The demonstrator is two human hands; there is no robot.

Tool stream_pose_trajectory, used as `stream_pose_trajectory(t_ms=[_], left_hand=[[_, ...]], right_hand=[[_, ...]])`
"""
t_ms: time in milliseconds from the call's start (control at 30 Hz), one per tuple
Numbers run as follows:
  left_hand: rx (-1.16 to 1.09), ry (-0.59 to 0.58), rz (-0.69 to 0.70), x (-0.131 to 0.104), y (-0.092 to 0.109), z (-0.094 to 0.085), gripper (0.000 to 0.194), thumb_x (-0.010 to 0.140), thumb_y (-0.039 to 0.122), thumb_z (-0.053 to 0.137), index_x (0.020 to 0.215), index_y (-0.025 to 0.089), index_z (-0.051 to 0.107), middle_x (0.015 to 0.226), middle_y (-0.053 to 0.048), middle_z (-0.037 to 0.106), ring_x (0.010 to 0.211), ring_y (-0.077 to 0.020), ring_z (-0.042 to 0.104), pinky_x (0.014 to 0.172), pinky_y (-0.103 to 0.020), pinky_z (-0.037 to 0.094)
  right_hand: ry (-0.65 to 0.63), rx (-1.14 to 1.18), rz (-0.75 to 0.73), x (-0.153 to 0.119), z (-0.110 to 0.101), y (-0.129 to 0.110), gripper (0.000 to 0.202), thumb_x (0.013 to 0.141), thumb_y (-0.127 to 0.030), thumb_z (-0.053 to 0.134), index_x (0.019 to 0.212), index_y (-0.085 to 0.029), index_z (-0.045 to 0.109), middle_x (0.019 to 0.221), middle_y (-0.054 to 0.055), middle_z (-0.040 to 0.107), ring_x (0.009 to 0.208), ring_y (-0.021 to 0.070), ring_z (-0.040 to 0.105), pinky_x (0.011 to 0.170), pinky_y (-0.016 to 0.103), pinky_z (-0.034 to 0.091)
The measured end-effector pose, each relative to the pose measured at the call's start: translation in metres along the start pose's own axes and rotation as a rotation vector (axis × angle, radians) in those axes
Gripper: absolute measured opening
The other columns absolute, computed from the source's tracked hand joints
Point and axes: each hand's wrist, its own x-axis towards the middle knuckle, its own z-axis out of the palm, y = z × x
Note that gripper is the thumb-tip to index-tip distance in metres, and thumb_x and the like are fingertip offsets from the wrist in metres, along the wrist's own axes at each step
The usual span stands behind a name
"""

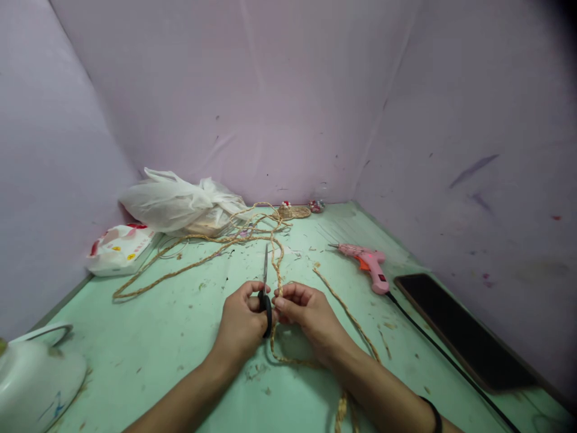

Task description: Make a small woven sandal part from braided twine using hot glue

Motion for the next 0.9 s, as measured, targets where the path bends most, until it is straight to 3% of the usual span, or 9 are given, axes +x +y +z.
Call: stream_pose_trajectory(t_ms=[333,533,667,900], left_hand=[[0.028,-0.063,-0.056,-0.005,-0.016,0.005,0.041,0.046,0.018,0.073,0.079,0.018,0.048,0.040,0.009,0.047,0.034,-0.0049,0.034,0.036,-0.016,0.025],[-0.014,-0.123,-0.087,-0.010,-0.032,0.012,0.033,0.049,0.017,0.065,0.075,0.019,0.045,0.037,0.012,0.039,0.033,-0.0038,0.028,0.036,-0.017,0.023],[-0.025,-0.130,-0.058,-0.014,-0.040,0.015,0.030,0.052,0.018,0.062,0.076,0.020,0.044,0.038,0.011,0.041,0.033,-0.0040,0.030,0.037,-0.017,0.024],[-0.022,-0.185,-0.126,-0.013,-0.046,0.014,0.033,0.050,0.017,0.065,0.075,0.021,0.043,0.038,0.011,0.041,0.032,-0.0047,0.030,0.035,-0.018,0.024]], right_hand=[[0.095,0.151,0.005,0.004,-0.004,-0.009,0.041,0.039,-0.027,0.088,0.069,-0.010,0.067,0.061,0.001,0.065,0.053,0.0080,0.055,0.055,0.021,0.043],[0.192,0.173,0.003,0.006,-0.008,-0.017,0.046,0.037,-0.035,0.088,0.070,-0.010,0.068,0.060,0.003,0.067,0.052,0.0099,0.056,0.055,0.023,0.045],[0.185,0.171,-0.023,0.006,-0.009,-0.020,0.044,0.039,-0.037,0.087,0.068,-0.010,0.068,0.060,0.003,0.066,0.051,0.0093,0.055,0.055,0.023,0.046],[0.155,0.135,-0.041,0.006,-0.008,-0.019,0.042,0.042,-0.036,0.085,0.069,-0.011,0.065,0.055,0.000,0.062,0.045,0.0075,0.051,0.048,0.021,0.042]])
